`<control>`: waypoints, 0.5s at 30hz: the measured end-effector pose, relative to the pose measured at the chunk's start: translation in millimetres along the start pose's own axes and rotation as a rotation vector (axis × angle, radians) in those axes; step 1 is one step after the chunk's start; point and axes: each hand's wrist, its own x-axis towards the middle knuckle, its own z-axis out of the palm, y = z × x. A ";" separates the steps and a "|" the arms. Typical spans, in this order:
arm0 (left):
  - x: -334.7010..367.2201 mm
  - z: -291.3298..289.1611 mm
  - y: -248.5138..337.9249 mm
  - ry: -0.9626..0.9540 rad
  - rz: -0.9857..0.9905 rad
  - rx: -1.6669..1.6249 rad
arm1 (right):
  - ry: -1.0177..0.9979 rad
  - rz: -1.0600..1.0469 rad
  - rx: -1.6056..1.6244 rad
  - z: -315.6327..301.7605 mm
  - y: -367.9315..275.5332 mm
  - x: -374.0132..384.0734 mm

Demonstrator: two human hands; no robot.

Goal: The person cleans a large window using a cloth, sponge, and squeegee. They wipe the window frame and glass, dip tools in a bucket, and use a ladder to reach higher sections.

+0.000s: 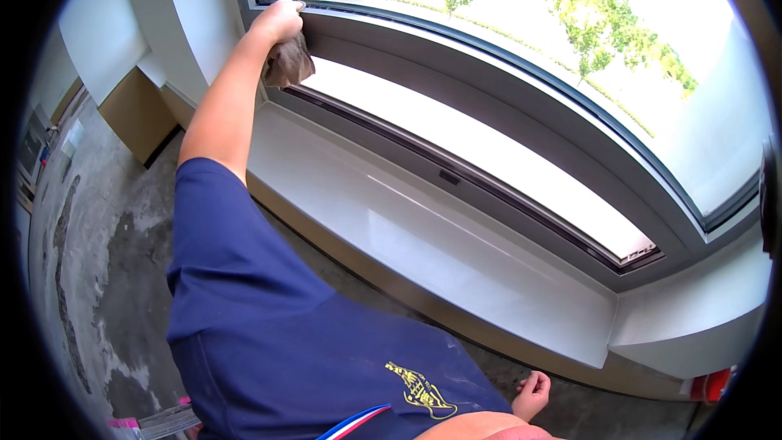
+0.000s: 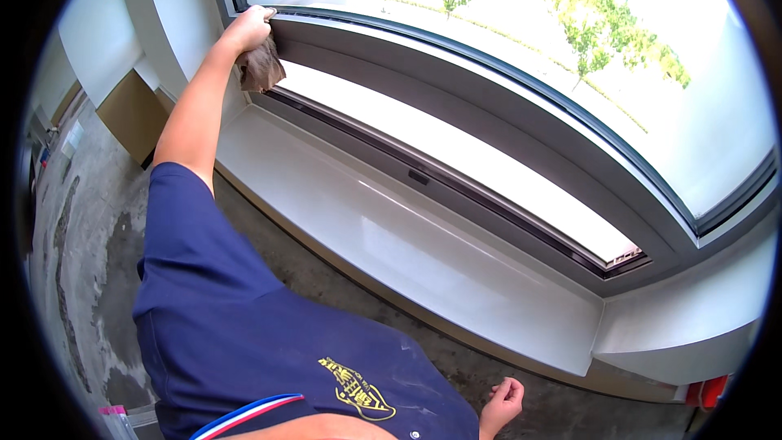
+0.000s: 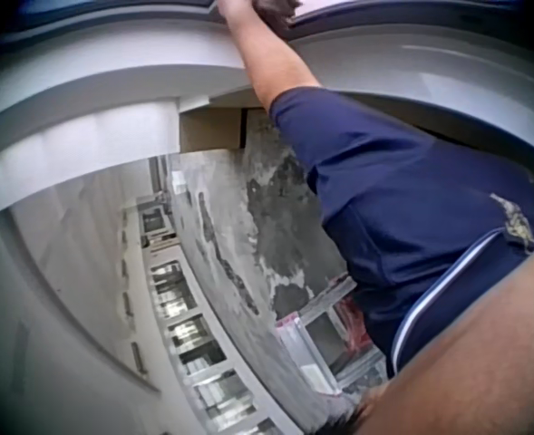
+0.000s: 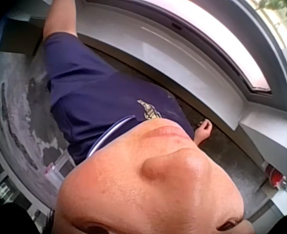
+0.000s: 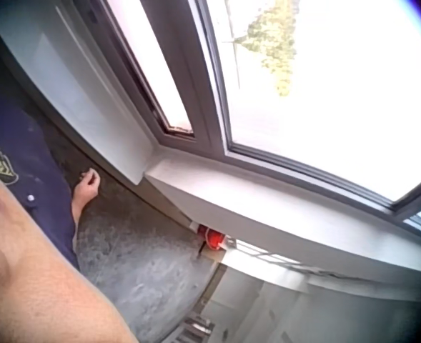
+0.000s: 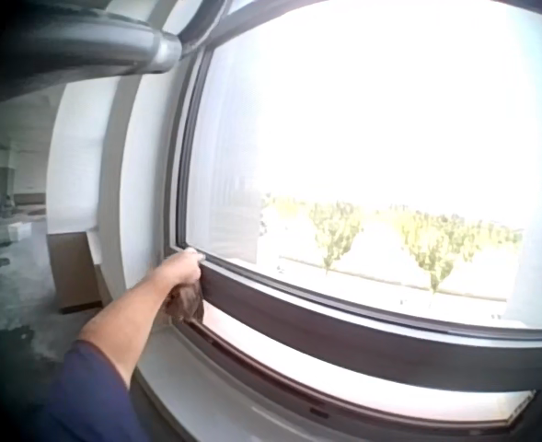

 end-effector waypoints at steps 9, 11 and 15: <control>-84.2 -24.7 141.9 0.058 0.409 -0.335 | -0.123 -0.056 0.066 8.9 -1.8 18.3; -104.8 -29.6 181.2 0.036 0.453 -0.342 | -0.131 -0.089 0.072 9.3 -2.8 21.3; -141.6 -41.3 262.4 -0.059 0.540 -0.401 | -0.113 -0.105 0.101 3.4 1.9 19.6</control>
